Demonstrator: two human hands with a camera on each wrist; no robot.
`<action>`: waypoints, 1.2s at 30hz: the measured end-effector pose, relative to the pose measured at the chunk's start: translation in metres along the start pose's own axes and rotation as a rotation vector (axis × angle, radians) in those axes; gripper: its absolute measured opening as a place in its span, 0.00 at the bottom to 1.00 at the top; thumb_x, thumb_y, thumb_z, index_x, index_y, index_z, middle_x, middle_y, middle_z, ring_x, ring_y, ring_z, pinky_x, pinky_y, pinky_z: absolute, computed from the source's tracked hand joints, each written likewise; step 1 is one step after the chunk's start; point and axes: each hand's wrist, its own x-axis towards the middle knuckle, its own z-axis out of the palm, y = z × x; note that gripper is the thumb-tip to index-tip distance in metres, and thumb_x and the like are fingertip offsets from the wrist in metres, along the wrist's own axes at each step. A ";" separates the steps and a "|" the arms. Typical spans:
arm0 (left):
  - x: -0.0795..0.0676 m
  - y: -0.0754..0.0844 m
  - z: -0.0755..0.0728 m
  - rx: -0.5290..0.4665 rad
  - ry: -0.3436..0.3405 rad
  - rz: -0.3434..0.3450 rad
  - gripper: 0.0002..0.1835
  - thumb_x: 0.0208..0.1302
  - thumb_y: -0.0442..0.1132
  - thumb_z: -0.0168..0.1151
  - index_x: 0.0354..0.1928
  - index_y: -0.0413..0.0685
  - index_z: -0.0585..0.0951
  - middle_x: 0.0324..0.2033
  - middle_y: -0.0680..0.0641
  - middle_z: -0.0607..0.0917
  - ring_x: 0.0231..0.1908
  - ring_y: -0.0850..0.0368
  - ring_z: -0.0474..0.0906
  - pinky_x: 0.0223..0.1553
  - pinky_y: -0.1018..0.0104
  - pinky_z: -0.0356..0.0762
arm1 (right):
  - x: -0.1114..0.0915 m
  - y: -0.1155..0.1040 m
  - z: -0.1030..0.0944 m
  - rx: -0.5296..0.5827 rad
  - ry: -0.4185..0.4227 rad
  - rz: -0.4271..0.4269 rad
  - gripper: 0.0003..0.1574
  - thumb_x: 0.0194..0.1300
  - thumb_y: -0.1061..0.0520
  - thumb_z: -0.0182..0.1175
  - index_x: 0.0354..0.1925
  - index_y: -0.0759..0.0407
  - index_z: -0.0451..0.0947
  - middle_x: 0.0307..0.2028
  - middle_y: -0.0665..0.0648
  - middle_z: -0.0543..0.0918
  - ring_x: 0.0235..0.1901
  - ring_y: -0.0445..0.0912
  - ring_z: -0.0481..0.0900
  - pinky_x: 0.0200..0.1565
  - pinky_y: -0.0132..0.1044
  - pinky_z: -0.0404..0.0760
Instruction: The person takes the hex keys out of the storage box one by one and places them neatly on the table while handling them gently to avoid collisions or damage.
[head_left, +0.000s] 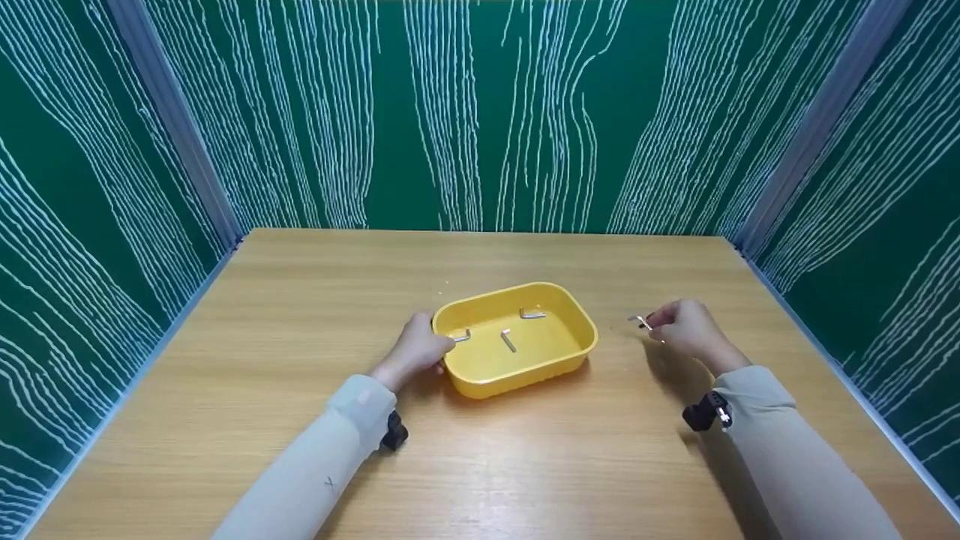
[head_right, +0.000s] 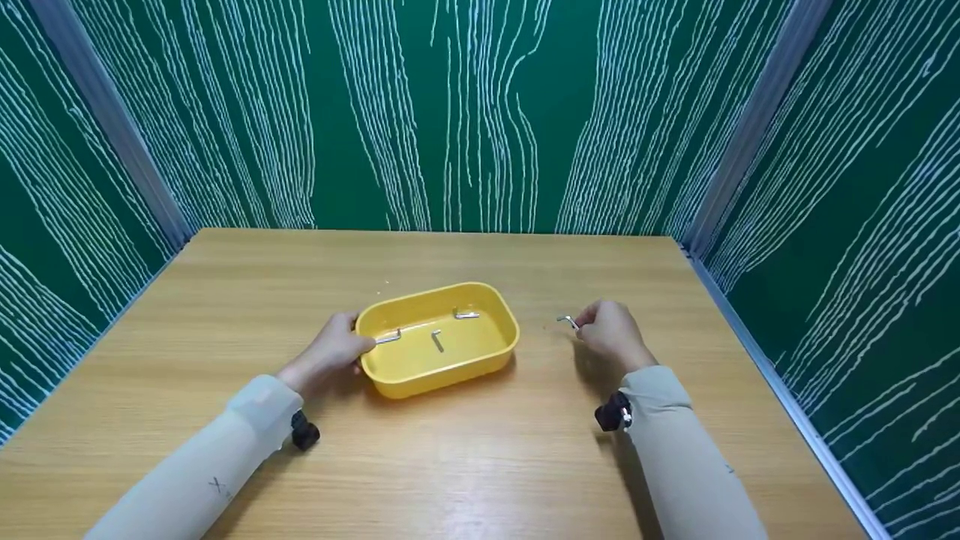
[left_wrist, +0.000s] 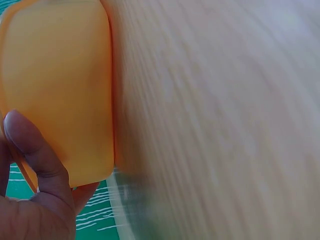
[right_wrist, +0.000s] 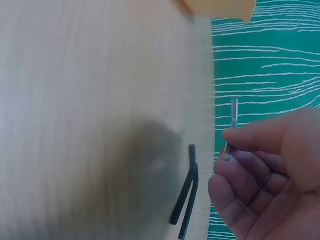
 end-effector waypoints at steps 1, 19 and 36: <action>0.000 0.000 0.000 0.001 0.001 0.001 0.27 0.63 0.25 0.59 0.65 0.31 0.76 0.38 0.35 0.88 0.14 0.60 0.75 0.14 0.72 0.79 | 0.000 0.001 0.001 -0.002 0.002 0.003 0.14 0.68 0.69 0.63 0.50 0.76 0.85 0.45 0.69 0.88 0.44 0.55 0.82 0.40 0.31 0.82; 0.000 0.001 0.000 0.009 -0.006 -0.029 0.28 0.66 0.25 0.59 0.69 0.32 0.74 0.42 0.35 0.88 0.15 0.59 0.76 0.15 0.72 0.80 | 0.000 0.019 0.006 -0.061 -0.030 0.045 0.11 0.66 0.69 0.63 0.44 0.74 0.86 0.43 0.68 0.87 0.44 0.57 0.82 0.42 0.36 0.82; 0.000 0.001 0.000 0.002 -0.005 -0.002 0.24 0.64 0.24 0.58 0.63 0.29 0.75 0.34 0.37 0.86 0.13 0.60 0.75 0.15 0.71 0.80 | -0.004 0.020 0.010 -0.042 -0.012 0.049 0.13 0.65 0.69 0.63 0.46 0.75 0.85 0.45 0.70 0.87 0.45 0.57 0.83 0.40 0.33 0.82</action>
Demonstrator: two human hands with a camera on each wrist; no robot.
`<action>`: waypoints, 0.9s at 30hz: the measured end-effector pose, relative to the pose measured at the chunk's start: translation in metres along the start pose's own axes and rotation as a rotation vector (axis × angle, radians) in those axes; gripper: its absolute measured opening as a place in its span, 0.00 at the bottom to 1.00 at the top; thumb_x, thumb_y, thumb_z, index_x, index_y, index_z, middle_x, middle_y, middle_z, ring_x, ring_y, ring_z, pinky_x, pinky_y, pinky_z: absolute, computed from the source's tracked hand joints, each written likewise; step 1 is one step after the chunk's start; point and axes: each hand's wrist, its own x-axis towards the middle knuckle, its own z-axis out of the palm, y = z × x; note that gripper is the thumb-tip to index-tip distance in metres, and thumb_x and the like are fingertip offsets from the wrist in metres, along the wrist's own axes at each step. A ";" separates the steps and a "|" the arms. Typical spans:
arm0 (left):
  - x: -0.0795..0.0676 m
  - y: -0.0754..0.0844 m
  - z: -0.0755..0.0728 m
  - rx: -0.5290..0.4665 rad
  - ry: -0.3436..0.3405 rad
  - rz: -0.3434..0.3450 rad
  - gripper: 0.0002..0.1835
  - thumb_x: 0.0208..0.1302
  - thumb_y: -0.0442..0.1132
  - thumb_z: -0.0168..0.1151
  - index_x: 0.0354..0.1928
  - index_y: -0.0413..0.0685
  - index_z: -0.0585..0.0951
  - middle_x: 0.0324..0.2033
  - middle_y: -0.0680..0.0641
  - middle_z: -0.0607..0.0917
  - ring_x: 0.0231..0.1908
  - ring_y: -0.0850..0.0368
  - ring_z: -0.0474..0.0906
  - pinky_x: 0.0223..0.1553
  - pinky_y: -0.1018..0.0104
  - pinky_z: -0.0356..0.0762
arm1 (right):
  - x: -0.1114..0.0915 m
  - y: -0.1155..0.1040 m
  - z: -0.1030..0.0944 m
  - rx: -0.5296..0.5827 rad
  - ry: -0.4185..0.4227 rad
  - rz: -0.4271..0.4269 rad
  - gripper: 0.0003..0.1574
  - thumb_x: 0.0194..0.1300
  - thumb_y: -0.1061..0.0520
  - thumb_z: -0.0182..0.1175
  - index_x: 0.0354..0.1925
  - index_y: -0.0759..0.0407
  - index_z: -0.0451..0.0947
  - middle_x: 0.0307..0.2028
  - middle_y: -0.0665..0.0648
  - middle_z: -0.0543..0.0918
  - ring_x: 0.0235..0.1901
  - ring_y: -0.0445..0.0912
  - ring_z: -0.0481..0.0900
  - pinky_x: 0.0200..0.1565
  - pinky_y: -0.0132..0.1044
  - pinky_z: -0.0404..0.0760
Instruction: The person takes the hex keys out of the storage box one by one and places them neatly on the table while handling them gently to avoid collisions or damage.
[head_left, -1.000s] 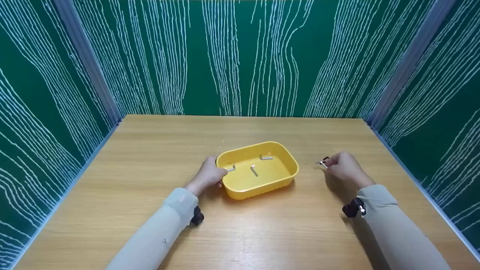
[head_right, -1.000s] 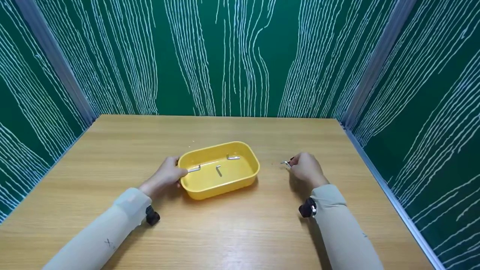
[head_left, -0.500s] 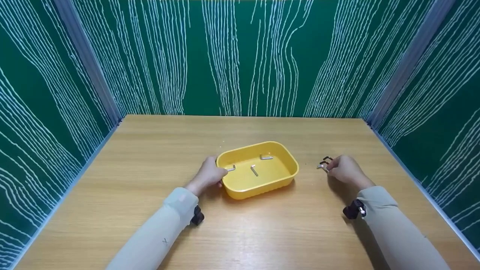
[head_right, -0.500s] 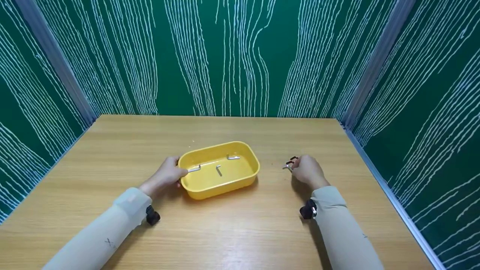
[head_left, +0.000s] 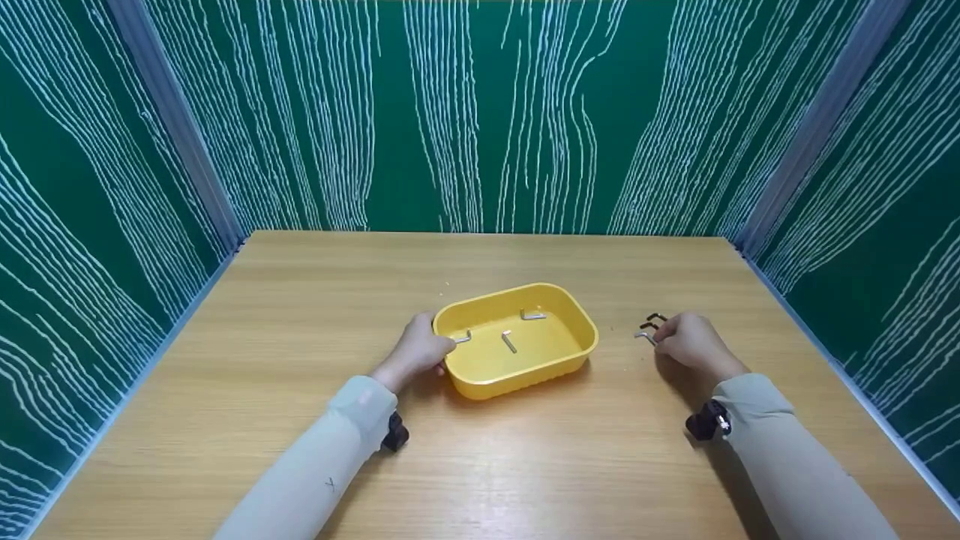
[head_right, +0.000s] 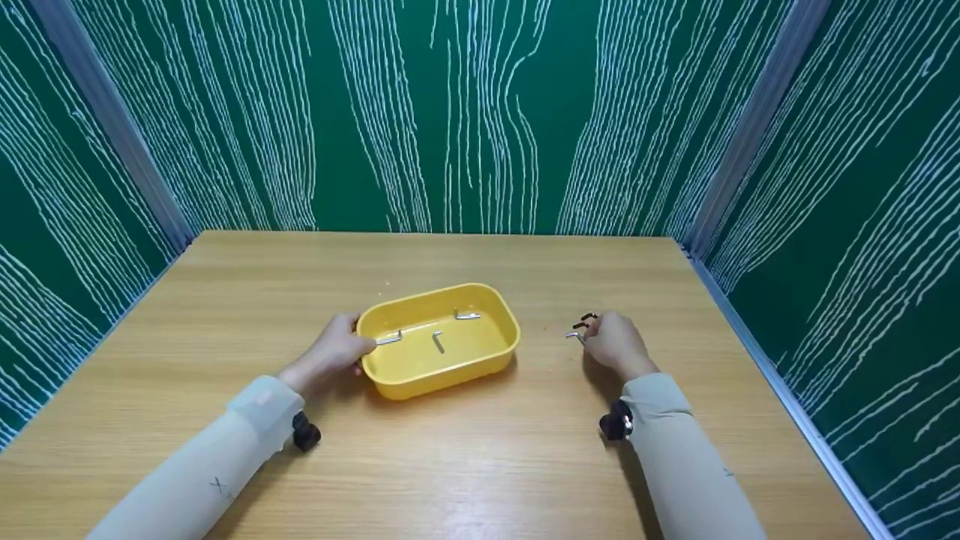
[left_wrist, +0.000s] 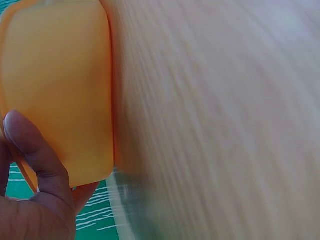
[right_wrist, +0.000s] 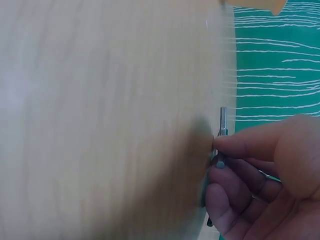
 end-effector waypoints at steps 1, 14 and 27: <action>0.000 0.000 0.000 -0.001 0.000 -0.002 0.25 0.64 0.24 0.59 0.64 0.29 0.75 0.35 0.37 0.86 0.14 0.60 0.75 0.15 0.71 0.80 | 0.000 0.000 0.000 0.002 -0.002 0.004 0.13 0.65 0.69 0.62 0.47 0.75 0.85 0.45 0.71 0.87 0.45 0.57 0.83 0.41 0.34 0.83; -0.001 0.000 0.001 -0.001 0.005 -0.011 0.24 0.64 0.24 0.59 0.63 0.29 0.74 0.34 0.37 0.86 0.13 0.60 0.75 0.14 0.71 0.80 | -0.001 0.002 0.001 0.028 -0.031 0.043 0.14 0.68 0.69 0.60 0.49 0.75 0.85 0.47 0.71 0.86 0.47 0.58 0.83 0.45 0.38 0.86; -0.001 0.002 0.002 0.002 0.014 -0.020 0.24 0.63 0.24 0.59 0.63 0.30 0.76 0.35 0.36 0.87 0.14 0.60 0.76 0.14 0.72 0.79 | -0.001 -0.004 -0.001 0.067 -0.014 0.025 0.16 0.69 0.66 0.64 0.52 0.76 0.85 0.48 0.68 0.86 0.45 0.54 0.81 0.41 0.32 0.83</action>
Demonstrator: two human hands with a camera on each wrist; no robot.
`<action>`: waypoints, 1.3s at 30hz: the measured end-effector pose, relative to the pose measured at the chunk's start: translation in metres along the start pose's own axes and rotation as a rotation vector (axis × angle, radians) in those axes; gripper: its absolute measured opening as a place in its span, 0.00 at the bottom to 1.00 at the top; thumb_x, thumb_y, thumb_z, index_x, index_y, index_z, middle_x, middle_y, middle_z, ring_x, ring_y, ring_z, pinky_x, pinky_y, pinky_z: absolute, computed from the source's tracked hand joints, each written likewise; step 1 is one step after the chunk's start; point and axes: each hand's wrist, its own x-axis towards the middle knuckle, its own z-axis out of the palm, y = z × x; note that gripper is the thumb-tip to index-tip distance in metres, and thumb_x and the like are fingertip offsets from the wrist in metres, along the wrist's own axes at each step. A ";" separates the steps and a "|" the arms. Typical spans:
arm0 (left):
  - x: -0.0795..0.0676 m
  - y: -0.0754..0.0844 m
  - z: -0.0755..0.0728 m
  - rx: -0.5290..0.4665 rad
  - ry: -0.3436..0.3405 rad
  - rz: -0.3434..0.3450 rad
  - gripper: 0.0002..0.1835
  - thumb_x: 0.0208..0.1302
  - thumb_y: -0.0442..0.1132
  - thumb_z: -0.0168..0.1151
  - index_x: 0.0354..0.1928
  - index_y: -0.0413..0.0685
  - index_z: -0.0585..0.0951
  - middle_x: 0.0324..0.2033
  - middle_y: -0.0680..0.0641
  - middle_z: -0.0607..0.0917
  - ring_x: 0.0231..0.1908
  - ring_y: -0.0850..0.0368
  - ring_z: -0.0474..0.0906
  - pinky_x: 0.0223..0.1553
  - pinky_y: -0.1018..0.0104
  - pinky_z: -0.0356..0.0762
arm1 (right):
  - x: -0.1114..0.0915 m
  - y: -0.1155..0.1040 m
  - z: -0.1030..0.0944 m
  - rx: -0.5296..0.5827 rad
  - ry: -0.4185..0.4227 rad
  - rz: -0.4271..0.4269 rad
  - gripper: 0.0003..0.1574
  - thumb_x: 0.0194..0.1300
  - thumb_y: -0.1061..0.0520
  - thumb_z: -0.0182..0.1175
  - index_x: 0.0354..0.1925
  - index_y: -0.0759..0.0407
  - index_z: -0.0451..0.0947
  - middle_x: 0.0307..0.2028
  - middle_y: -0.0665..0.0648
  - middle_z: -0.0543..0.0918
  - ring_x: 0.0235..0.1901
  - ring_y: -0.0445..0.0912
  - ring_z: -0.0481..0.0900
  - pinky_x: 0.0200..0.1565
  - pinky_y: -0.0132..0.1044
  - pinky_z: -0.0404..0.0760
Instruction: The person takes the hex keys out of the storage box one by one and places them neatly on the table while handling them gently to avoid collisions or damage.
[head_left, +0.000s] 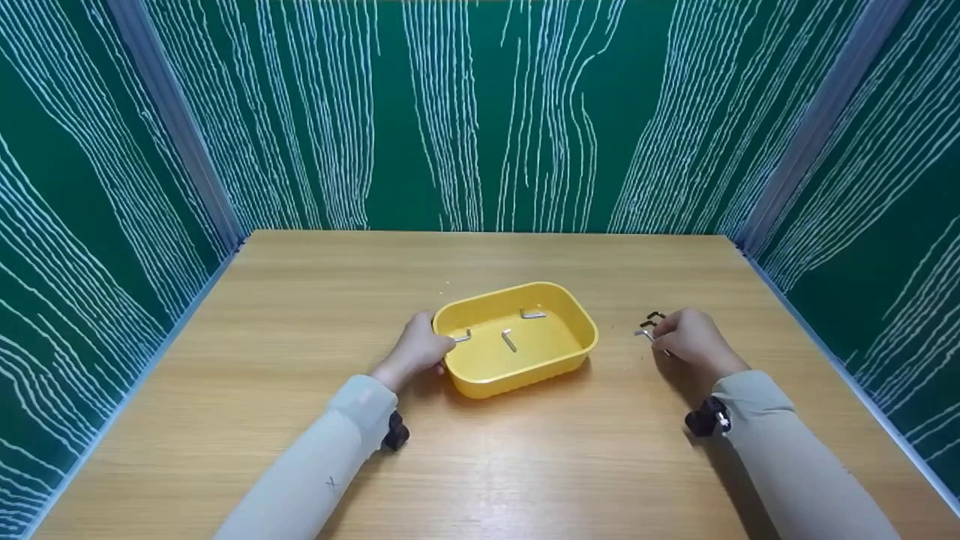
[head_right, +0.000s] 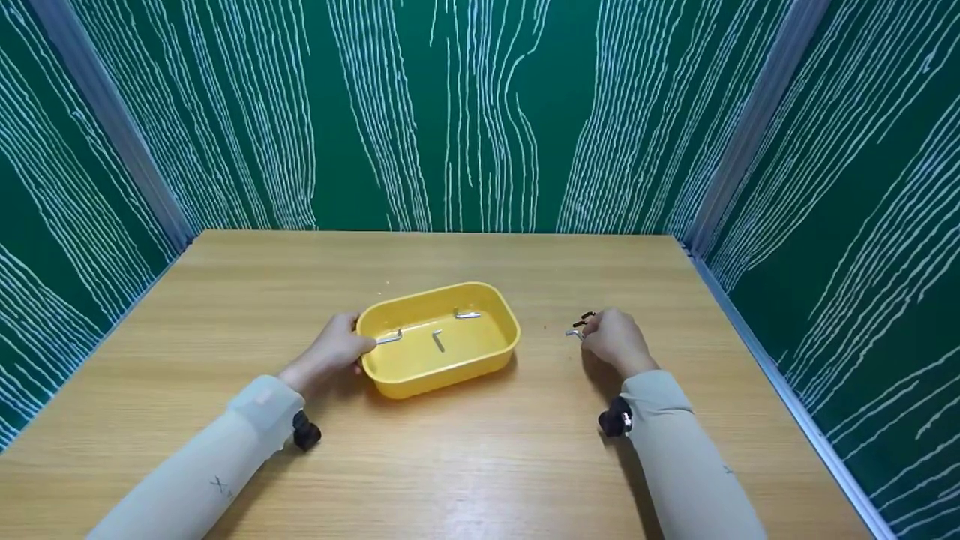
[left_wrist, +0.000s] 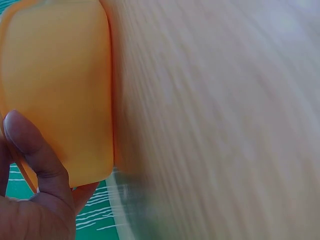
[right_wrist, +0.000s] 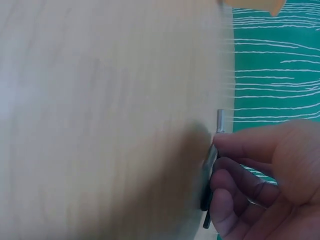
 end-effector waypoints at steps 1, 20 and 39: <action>0.000 0.000 0.000 0.000 0.001 -0.001 0.24 0.63 0.24 0.59 0.63 0.30 0.76 0.35 0.37 0.87 0.14 0.60 0.76 0.14 0.72 0.80 | 0.000 -0.001 0.000 0.016 0.001 0.001 0.17 0.69 0.66 0.64 0.52 0.76 0.84 0.49 0.68 0.86 0.45 0.53 0.80 0.40 0.32 0.83; 0.000 -0.003 -0.002 0.002 0.004 -0.010 0.25 0.65 0.25 0.60 0.65 0.31 0.75 0.36 0.40 0.85 0.16 0.59 0.76 0.16 0.71 0.81 | -0.003 -0.040 0.002 0.015 0.001 -0.026 0.23 0.75 0.61 0.63 0.63 0.72 0.81 0.56 0.72 0.85 0.46 0.55 0.86 0.40 0.33 0.88; -0.002 0.000 -0.001 0.014 0.003 0.009 0.26 0.64 0.25 0.59 0.65 0.32 0.77 0.36 0.41 0.85 0.15 0.60 0.76 0.15 0.73 0.79 | 0.001 -0.083 0.010 0.033 0.036 -0.169 0.22 0.73 0.59 0.68 0.59 0.73 0.84 0.49 0.71 0.89 0.41 0.52 0.86 0.35 0.28 0.86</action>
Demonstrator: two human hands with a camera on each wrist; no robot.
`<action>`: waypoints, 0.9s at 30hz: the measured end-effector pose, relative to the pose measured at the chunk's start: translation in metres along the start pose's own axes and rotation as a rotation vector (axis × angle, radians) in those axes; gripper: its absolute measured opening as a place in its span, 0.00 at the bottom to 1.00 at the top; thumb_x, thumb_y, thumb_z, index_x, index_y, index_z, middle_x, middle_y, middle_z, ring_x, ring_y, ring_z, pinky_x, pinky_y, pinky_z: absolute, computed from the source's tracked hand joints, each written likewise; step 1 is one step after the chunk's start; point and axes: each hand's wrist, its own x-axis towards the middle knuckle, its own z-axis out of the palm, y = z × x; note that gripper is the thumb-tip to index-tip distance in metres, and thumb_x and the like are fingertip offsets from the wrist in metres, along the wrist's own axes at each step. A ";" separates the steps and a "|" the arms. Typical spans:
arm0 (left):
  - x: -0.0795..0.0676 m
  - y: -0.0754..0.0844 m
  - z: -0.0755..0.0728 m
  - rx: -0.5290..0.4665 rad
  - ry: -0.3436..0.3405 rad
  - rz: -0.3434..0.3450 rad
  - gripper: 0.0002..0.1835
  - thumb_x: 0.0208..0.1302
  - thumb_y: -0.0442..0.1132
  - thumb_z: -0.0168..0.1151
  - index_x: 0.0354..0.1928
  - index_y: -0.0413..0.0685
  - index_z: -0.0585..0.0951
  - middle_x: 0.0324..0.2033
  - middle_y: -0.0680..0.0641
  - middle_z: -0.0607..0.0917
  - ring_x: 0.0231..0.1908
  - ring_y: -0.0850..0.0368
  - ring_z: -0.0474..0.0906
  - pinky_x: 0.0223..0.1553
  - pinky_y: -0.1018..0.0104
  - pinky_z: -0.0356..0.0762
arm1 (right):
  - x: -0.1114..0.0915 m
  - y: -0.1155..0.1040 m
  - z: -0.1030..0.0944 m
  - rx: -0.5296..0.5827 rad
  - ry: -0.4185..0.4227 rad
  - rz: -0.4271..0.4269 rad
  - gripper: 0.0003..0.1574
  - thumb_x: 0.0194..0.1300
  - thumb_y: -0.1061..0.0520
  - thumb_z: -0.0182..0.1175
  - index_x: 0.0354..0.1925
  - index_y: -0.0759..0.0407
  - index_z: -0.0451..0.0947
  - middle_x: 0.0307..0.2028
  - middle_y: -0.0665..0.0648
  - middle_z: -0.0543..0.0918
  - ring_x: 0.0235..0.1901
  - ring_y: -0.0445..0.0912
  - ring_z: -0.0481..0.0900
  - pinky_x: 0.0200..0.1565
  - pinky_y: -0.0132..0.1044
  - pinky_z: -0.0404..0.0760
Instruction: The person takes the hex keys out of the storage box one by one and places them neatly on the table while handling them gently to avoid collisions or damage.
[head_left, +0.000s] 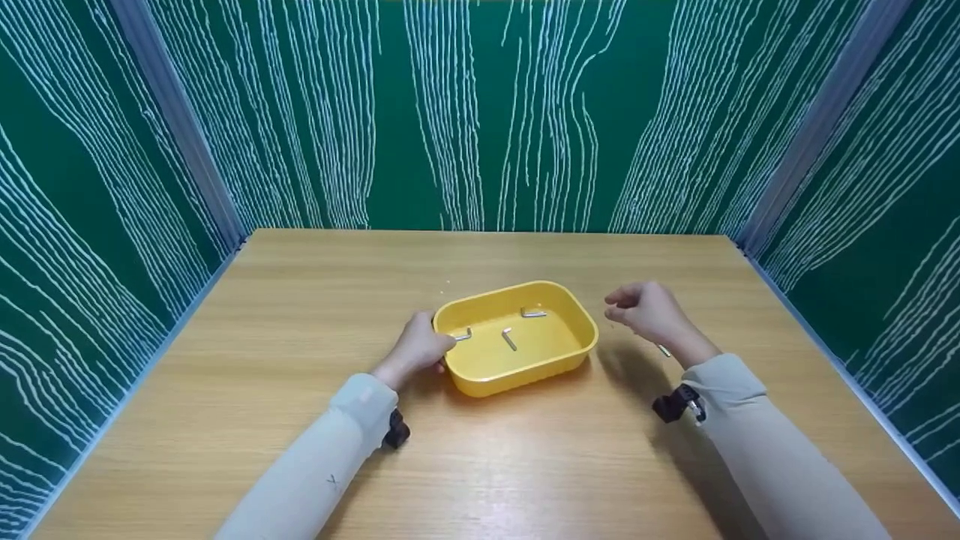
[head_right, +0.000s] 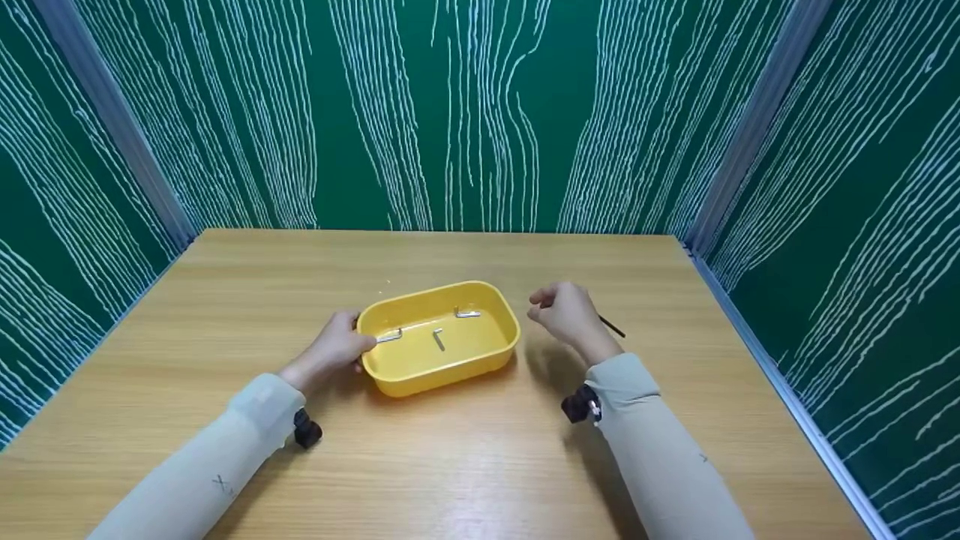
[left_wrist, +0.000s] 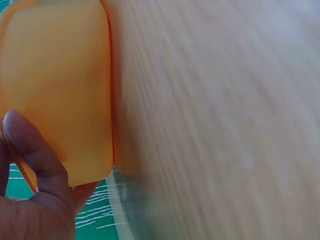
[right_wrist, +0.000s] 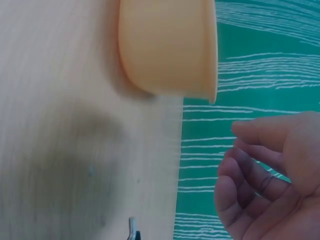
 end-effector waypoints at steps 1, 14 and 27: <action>0.000 0.000 0.000 0.002 0.001 0.000 0.26 0.64 0.25 0.59 0.66 0.32 0.77 0.36 0.41 0.85 0.15 0.60 0.76 0.15 0.73 0.79 | 0.000 -0.002 0.000 0.000 0.001 -0.004 0.22 0.73 0.59 0.68 0.59 0.73 0.84 0.49 0.71 0.89 0.41 0.52 0.85 0.36 0.29 0.86; -0.001 0.000 0.002 -0.005 0.001 -0.029 0.28 0.66 0.25 0.59 0.69 0.32 0.74 0.41 0.36 0.87 0.15 0.59 0.76 0.16 0.72 0.80 | 0.004 -0.024 0.004 0.021 -0.026 0.042 0.22 0.74 0.58 0.68 0.61 0.68 0.85 0.56 0.70 0.88 0.51 0.57 0.84 0.47 0.35 0.90; 0.000 -0.001 0.001 -0.031 -0.002 0.008 0.25 0.64 0.25 0.59 0.65 0.29 0.76 0.36 0.37 0.87 0.13 0.60 0.75 0.13 0.74 0.77 | 0.009 -0.043 0.011 -0.002 -0.039 0.008 0.20 0.74 0.60 0.69 0.60 0.66 0.86 0.54 0.68 0.89 0.49 0.57 0.83 0.54 0.42 0.92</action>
